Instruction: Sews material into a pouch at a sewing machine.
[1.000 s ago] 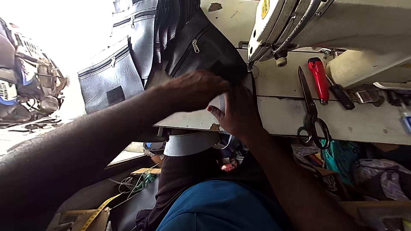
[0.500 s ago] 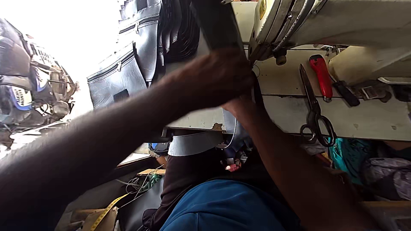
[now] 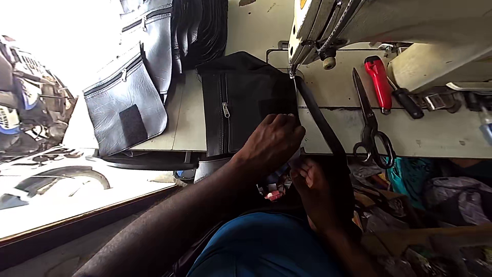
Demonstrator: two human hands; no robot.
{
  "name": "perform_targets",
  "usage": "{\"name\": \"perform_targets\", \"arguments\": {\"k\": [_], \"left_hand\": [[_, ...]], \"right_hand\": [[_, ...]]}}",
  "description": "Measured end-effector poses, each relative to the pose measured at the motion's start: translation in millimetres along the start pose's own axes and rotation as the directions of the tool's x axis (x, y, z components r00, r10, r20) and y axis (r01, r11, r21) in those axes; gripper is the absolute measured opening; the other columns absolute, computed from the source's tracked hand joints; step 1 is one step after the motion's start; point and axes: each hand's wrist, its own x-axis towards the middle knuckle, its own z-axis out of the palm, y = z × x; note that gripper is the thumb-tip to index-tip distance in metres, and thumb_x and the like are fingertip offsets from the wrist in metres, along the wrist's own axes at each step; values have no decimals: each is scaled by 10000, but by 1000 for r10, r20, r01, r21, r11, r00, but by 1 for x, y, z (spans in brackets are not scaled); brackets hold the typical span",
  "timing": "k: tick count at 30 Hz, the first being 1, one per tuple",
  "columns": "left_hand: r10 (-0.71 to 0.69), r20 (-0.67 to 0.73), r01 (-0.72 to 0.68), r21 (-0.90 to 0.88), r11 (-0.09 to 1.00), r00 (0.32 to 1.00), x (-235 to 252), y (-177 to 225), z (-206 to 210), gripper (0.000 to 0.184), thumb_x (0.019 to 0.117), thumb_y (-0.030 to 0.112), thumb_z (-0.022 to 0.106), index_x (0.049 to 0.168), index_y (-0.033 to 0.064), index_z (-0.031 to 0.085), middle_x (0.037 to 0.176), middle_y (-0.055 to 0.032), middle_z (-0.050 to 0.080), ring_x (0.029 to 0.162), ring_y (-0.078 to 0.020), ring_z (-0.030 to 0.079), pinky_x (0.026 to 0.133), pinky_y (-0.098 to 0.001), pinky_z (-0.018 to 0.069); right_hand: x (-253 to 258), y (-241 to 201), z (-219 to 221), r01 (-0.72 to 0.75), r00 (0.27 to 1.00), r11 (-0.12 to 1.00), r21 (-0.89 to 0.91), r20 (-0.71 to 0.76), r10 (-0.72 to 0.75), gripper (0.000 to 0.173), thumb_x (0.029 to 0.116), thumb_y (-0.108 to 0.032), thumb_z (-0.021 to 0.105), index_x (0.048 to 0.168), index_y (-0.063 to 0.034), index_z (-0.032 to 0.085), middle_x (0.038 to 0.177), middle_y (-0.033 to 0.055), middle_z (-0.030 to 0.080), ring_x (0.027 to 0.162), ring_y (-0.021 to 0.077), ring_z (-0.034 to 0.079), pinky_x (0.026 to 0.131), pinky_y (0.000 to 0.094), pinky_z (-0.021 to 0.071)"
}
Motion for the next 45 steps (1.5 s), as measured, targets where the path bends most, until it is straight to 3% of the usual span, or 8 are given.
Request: {"name": "perform_targets", "arguments": {"k": [6, 10, 15, 30, 34, 37, 40, 45], "left_hand": [[-43, -81, 41, -31, 999, 996, -23, -6, 3, 266, 1048, 95, 460, 1140, 120, 708, 1311, -84, 680, 1223, -276, 631, 1017, -445, 512], [15, -107, -15, 2, 1000, 994, -26, -10, -7, 265, 1048, 86, 464, 1136, 102, 713, 1229, -85, 700, 1165, -276, 645, 1004, -452, 505], [54, -13, -55, -15, 998, 998, -18, -14, -35, 295, 1061, 88, 409, 1153, 98, 689, 1359, -73, 663, 1280, -263, 608, 1074, -451, 469], [175, 56, -169, -96, 981, 983, -31, -35, -8, 308, 1065, 79, 402, 1184, 68, 686, 1465, -96, 601, 1418, -270, 514, 1212, -436, 378], [208, 304, -158, -183, 970, 930, -43, -43, -26, 684, 846, 198, 609, 1505, 50, 499, 1671, -84, 342, 1569, -243, 257, 1282, -447, 231], [203, 354, -185, -84, 979, 913, -55, -39, -24, 1092, 672, 217, 813, 1617, 42, 294, 1722, -121, 187, 1590, -288, 170, 1283, -477, 198], [175, 164, -192, 96, 977, 971, -63, -28, 2, 510, 1061, 75, 432, 1565, 18, 380, 1674, -149, 313, 1550, -317, 296, 1256, -506, 277], [76, -140, -83, -41, 996, 987, -63, -22, 27, 406, 1067, 120, 391, 1400, 93, 621, 1541, -85, 536, 1477, -289, 436, 1224, -515, 330]], "right_hand": [[8, -6, 21, 18, 999, 954, 300, 33, -29, 218, 864, -144, 825, 1005, -32, 702, 869, 148, 699, 750, 219, 684, 691, 361, 606], [6, -22, 25, -131, 980, 878, 460, 195, 44, 210, 929, -90, 727, 1134, -50, 711, 983, 161, 719, 848, 215, 711, 769, 397, 617], [9, -29, 23, -580, 771, 491, 650, 632, 75, 342, 945, -78, 699, 1269, -170, 638, 1118, 146, 721, 984, 244, 735, 867, 452, 619], [12, -19, 22, -484, 826, 717, 501, 532, 186, 320, 980, -97, 676, 1293, -85, 609, 1092, 205, 711, 947, 261, 731, 860, 444, 617], [10, -36, 9, -442, 816, 852, 281, 520, 252, 313, 1007, -109, 646, 1309, -51, 589, 1085, 219, 715, 939, 292, 735, 850, 444, 625], [20, -64, -12, -56, 834, 974, -219, 526, 166, 191, 1005, -195, 670, 1152, -73, 687, 924, 91, 754, 784, 193, 744, 704, 353, 648], [40, -95, -28, 350, 936, 587, -730, 242, -257, 269, 1008, -426, 631, 1009, -179, 735, 755, 9, 688, 624, 195, 658, 540, 466, 551], [114, -107, -11, 255, 833, 389, -885, -3, -553, 413, 1042, -385, 567, 1220, -27, 671, 1029, 187, 691, 916, 367, 689, 749, 574, 565]]}}
